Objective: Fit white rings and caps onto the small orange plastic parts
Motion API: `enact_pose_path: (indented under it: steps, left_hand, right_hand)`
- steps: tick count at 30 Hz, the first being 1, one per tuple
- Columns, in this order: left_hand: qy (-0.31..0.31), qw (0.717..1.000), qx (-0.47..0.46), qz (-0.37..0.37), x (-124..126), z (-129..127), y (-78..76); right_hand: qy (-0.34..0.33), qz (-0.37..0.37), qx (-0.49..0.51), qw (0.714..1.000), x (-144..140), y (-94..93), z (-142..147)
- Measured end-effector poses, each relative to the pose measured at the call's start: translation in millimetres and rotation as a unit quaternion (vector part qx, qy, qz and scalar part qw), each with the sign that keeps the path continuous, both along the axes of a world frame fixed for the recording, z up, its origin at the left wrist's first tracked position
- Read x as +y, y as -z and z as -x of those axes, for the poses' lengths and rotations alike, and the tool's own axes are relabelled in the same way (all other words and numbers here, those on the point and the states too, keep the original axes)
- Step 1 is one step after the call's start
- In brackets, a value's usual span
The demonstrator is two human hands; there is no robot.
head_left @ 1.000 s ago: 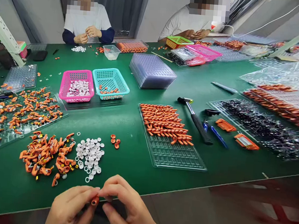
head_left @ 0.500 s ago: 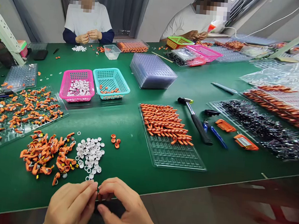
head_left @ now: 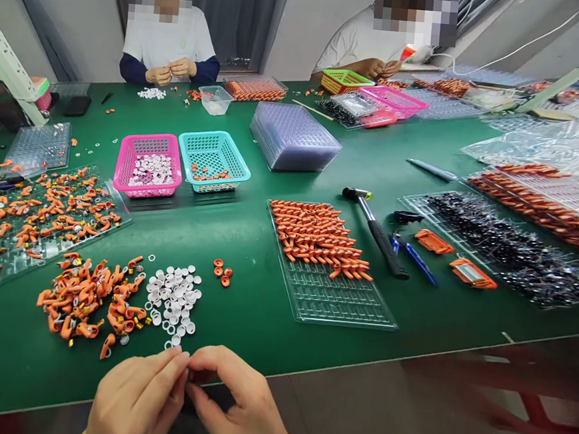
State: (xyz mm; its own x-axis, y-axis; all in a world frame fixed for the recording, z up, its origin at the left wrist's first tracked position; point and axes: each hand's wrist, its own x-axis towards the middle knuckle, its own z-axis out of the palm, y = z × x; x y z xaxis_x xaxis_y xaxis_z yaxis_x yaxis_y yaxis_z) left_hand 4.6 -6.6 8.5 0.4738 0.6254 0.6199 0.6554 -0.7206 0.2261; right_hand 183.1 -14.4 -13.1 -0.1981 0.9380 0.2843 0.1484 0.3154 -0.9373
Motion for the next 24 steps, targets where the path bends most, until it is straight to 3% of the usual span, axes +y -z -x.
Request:
enact_pose_path:
  steps: [16, 24]
  left_hand:
    - [-0.014, 0.999, -0.045, 0.019, -1.0, -4.0, -2.0]
    - [0.016, 1.000, 0.011, -0.021, 2.1, 0.1, -9.4]
  right_hand:
    - [0.009, 0.052, 0.142, 0.988, 1.9, 1.0, -0.7]
    - [0.017, 0.110, 0.221, 0.969, 2.5, 0.0, 0.3]
